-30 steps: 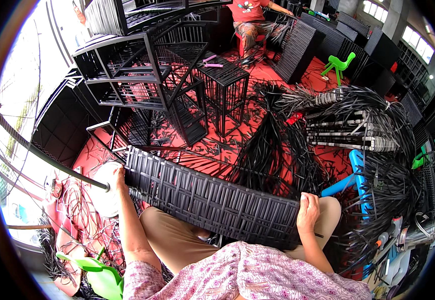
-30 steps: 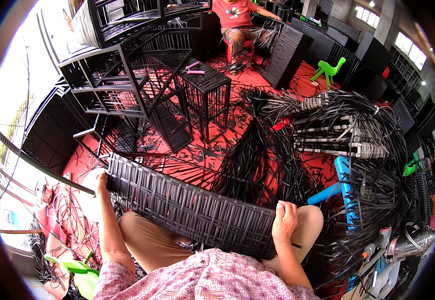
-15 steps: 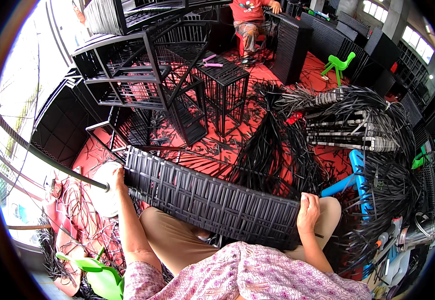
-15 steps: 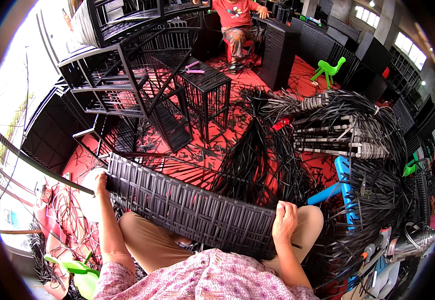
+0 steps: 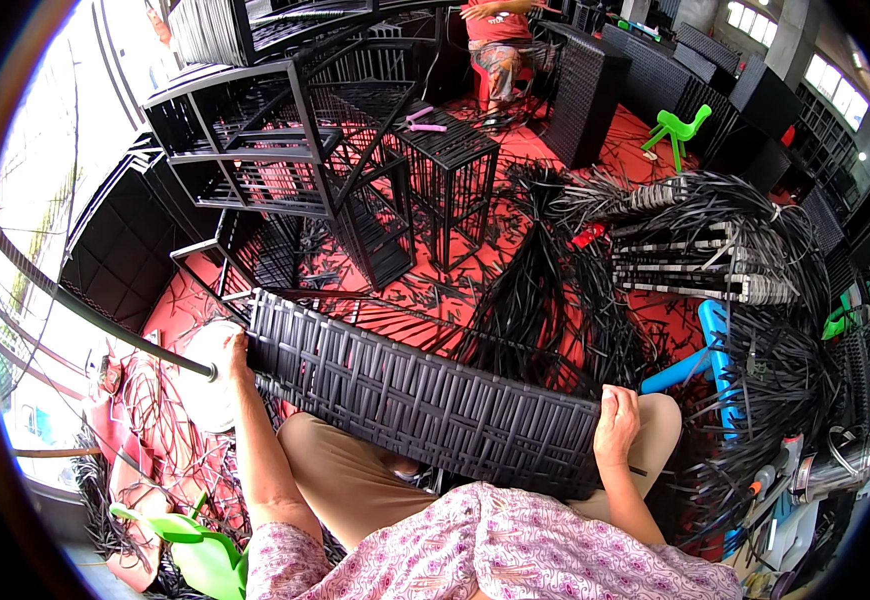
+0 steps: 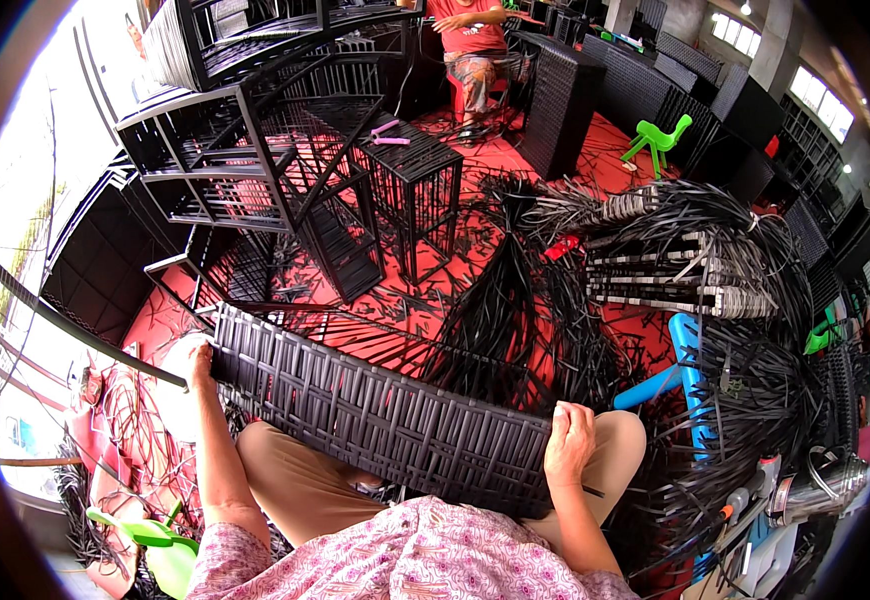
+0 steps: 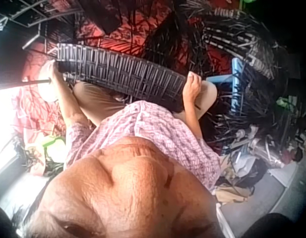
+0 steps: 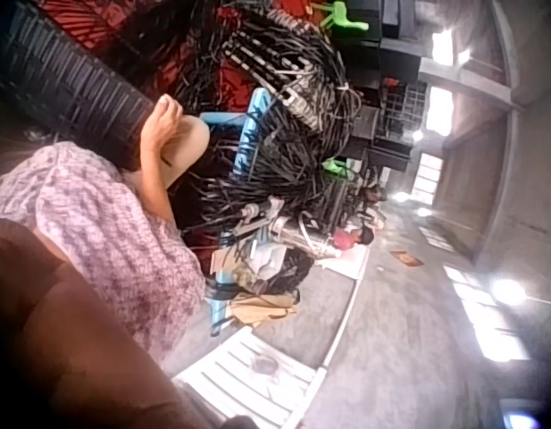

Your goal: The person sits cross-legged on the floor and weaves black synthetic strands through the frame of a chair seat. They repeatedly thread the strands by hand, adjust the weave, and trim excess material with scissors. The person works on a single seat component while other furniture frames and materials are visible nearby.

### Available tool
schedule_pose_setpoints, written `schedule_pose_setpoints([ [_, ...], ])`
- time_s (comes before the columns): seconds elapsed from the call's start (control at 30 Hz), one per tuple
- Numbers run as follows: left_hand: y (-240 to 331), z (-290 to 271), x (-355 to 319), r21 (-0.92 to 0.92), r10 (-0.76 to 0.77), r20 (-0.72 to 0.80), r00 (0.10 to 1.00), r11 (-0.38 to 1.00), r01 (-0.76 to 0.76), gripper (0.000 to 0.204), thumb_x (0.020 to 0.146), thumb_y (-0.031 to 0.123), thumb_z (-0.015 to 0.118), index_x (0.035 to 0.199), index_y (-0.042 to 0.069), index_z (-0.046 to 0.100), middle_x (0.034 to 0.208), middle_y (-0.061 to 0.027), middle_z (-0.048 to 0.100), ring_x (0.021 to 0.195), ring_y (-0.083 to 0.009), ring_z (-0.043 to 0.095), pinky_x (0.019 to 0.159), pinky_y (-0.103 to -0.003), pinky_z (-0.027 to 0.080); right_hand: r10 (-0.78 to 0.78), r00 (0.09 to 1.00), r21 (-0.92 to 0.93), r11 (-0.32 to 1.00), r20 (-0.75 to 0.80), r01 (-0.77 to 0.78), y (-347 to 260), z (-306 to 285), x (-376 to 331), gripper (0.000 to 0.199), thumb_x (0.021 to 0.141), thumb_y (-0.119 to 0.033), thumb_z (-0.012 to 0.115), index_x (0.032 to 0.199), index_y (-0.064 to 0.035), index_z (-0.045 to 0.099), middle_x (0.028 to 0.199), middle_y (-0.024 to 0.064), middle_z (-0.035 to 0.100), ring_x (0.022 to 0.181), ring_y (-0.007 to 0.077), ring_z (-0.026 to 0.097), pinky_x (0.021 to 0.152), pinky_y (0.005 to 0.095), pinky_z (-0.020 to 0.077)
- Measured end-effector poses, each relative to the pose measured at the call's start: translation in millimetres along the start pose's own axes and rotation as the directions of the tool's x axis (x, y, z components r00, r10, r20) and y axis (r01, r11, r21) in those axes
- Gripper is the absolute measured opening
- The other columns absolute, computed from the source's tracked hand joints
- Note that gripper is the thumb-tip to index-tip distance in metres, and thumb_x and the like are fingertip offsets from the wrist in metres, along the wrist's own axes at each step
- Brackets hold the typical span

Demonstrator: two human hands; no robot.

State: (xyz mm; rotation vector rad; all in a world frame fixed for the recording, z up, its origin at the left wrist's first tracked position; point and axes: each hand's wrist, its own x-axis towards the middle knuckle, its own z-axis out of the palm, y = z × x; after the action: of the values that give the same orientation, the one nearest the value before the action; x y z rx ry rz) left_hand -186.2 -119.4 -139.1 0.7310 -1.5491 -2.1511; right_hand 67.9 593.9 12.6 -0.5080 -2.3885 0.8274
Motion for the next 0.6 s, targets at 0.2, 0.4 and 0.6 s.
schedule_pose_setpoints([
  [0.2, -1.0, 6.8, -3.2, -0.006, 0.013, 0.000, 1.000, 1.000, -0.013, 0.015, 0.090, 0.008, 0.073, 0.095, 0.013, 0.060, 0.084, 0.0044, 0.060, 0.073, -0.0060, 0.054, 0.072, -0.022, 0.047, 0.008, 1.000, -0.005, 1.000, -0.004, -0.008, 0.0, -1.0, 0.6, 0.027, 0.099, -0.024, 0.055, 0.101, -0.0008, 0.069, 0.103, 0.0150, 0.065, 0.099, 0.0335, 0.063, 0.090, 0.0426, 0.0492],
  [0.4, -8.3, 2.9, 6.6, -0.022, 0.007, -0.011, 1.000, 1.000, -0.007, 0.017, 0.089, 0.009, 0.075, 0.098, 0.012, 0.061, 0.086, 0.0035, 0.062, 0.075, -0.0070, 0.056, 0.072, -0.022, 0.047, 0.004, 1.000, -0.018, 1.000, -0.006, -0.004, 3.0, 0.1, 0.3, 0.027, 0.099, -0.024, 0.054, 0.101, -0.0009, 0.069, 0.103, 0.0150, 0.065, 0.098, 0.0335, 0.063, 0.089, 0.0426, 0.0495],
  [0.6, -17.5, -10.2, 22.1, 0.019, 0.009, 0.010, 1.000, 1.000, -0.010, 0.024, 0.087, 0.010, 0.078, 0.104, 0.010, 0.061, 0.088, 0.0025, 0.063, 0.078, -0.0079, 0.057, 0.072, -0.023, 0.048, 0.004, 1.000, -0.013, 1.000, -0.004, -0.004, 1.8, -0.2, 0.7, 0.028, 0.099, -0.024, 0.054, 0.101, -0.0009, 0.069, 0.103, 0.0151, 0.065, 0.098, 0.0337, 0.063, 0.089, 0.0428, 0.0496],
])
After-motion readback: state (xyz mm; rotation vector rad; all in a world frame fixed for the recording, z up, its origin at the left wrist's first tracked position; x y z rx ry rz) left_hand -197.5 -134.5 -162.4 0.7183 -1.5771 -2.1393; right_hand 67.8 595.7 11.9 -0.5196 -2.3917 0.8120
